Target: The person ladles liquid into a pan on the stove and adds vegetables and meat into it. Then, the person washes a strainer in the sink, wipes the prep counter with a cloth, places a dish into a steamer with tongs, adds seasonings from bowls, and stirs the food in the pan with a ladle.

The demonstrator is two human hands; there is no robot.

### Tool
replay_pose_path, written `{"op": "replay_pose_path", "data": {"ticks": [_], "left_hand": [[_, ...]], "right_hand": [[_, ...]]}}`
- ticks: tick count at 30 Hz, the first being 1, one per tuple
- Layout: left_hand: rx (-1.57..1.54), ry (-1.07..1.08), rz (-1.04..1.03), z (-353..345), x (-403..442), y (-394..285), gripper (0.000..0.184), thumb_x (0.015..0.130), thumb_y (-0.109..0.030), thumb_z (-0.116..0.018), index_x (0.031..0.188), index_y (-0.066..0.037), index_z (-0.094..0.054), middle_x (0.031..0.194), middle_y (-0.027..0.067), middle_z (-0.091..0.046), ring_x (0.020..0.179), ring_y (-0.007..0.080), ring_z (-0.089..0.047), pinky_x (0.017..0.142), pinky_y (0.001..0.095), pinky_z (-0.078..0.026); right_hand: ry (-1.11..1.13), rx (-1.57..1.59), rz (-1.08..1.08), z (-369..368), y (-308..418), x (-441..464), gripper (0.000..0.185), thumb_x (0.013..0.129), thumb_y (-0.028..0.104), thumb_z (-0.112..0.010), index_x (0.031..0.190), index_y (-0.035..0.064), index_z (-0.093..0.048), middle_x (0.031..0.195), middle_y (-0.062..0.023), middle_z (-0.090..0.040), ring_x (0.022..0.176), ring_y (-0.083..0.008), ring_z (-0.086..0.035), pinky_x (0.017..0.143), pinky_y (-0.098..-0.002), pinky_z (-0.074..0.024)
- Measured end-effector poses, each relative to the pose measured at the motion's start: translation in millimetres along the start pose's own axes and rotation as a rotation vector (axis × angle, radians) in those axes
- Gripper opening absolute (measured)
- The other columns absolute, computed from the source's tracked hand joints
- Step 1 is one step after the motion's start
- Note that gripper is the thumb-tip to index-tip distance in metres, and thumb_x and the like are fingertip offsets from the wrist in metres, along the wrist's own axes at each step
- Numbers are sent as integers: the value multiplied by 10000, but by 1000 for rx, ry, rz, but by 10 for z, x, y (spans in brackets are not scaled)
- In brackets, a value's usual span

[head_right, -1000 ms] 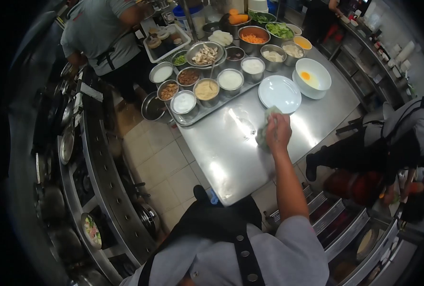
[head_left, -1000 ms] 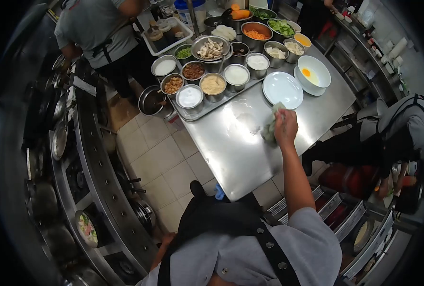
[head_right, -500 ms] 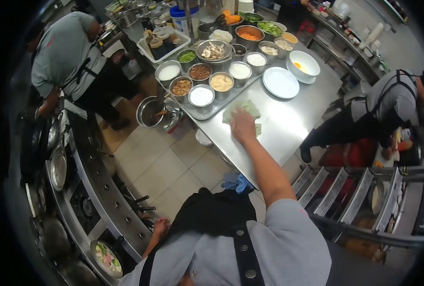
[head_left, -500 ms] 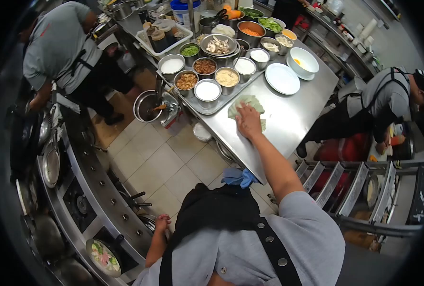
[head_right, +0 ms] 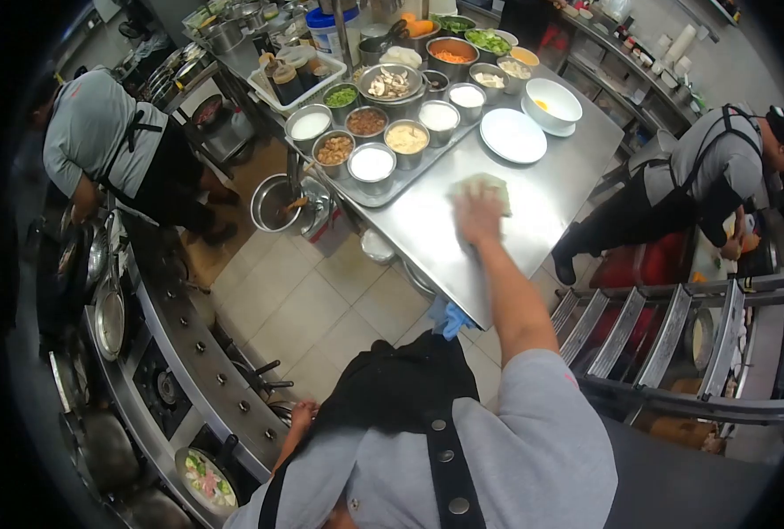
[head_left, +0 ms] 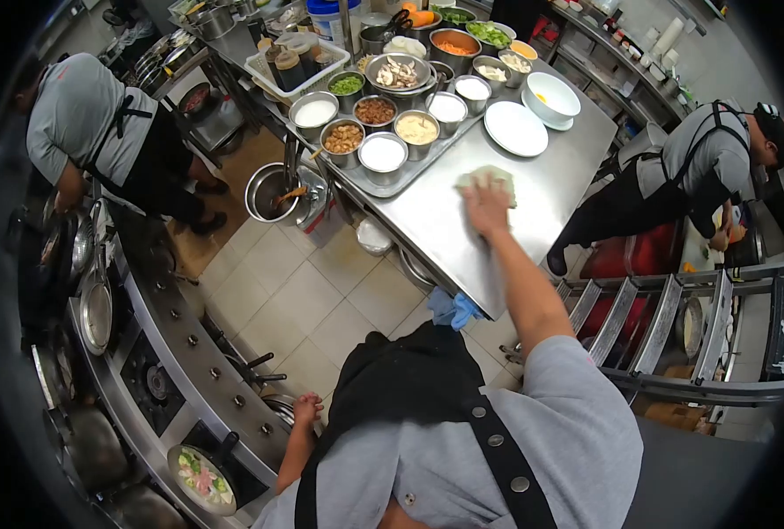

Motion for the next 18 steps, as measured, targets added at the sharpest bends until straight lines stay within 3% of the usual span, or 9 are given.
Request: {"op": "replay_pose_path", "data": {"ticks": [2,4,6,7,9,12,13,16,18], "left_hand": [[108,49,20,-25,-38,237,60,879,-194,-501,863,-163,-549,742,-25,-585,601,125,-571,443,262,-376],[189,89,-1,-78,-192,333,89,887,-205,-506,831,-144,-538,661,-15,-535,521,133,-535,412,268,-354],[257,109,-13,-92,-287,388,108,888,-204,-514,814,-128,-533,632,-7,-513,492,138,-518,398,273,-347],[103,142,-112,-117,-173,560,131,893,-197,-517,807,-100,-535,648,12,-522,490,153,-521,400,275,-365],[-49,-8,-90,-256,-314,569,123,893,-181,-514,817,-88,-543,665,21,-536,493,155,-519,411,273,-380],[-173,-6,-104,-395,-238,618,116,889,-180,-548,864,-68,-558,745,40,-604,532,136,-536,446,263,-426],[-141,-15,-153,-475,-348,606,107,886,-189,-566,875,-83,-563,755,35,-614,556,140,-557,467,265,-445],[74,55,-212,-681,-383,514,112,886,-193,-562,879,-81,-565,758,37,-616,562,145,-561,468,270,-447],[175,89,-236,-862,-390,408,115,886,-196,-560,883,-81,-566,761,38,-617,565,149,-564,469,274,-448]], "right_hand": [[37,-20,202,-45,581,-246,536,944,483,-306,1377,188,-420,1487,-142,-254,1362,-423,-183,1100,-542,-108],[51,22,266,11,952,-517,494,937,451,-366,1370,220,-429,1489,-125,-257,1364,-405,-194,1100,-532,-132],[-8,74,371,61,938,-801,473,909,383,-464,1346,202,-443,1467,-114,-298,1338,-407,-241,1074,-542,-189],[18,98,411,135,840,-960,472,901,372,-488,1341,207,-447,1458,-116,-309,1332,-397,-256,1069,-536,-202],[58,140,488,343,494,-1245,474,883,350,-535,1331,217,-456,1441,-120,-330,1321,-377,-285,1059,-525,-230],[67,136,433,570,-171,-1534,487,829,300,-628,1292,212,-505,1390,-107,-403,1287,-345,-345,1051,-496,-263],[5,212,435,629,-367,-1507,465,792,229,-664,1240,195,-545,1317,-97,-472,1207,-328,-420,1004,-455,-337],[-125,326,178,740,-681,-1199,261,750,80,-612,1010,108,-609,1003,-128,-545,977,-324,-497,860,-425,-428],[-115,447,55,815,-755,-885,269,754,62,-588,1021,95,-587,990,-130,-519,976,-325,-489,813,-404,-432]]}}
Point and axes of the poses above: each hand's wrist, its own x-axis towards the middle knuckle, its own z-axis out of the back of the hand, y = z × x, the point moved 2 cm from there along x, towards the middle knuckle
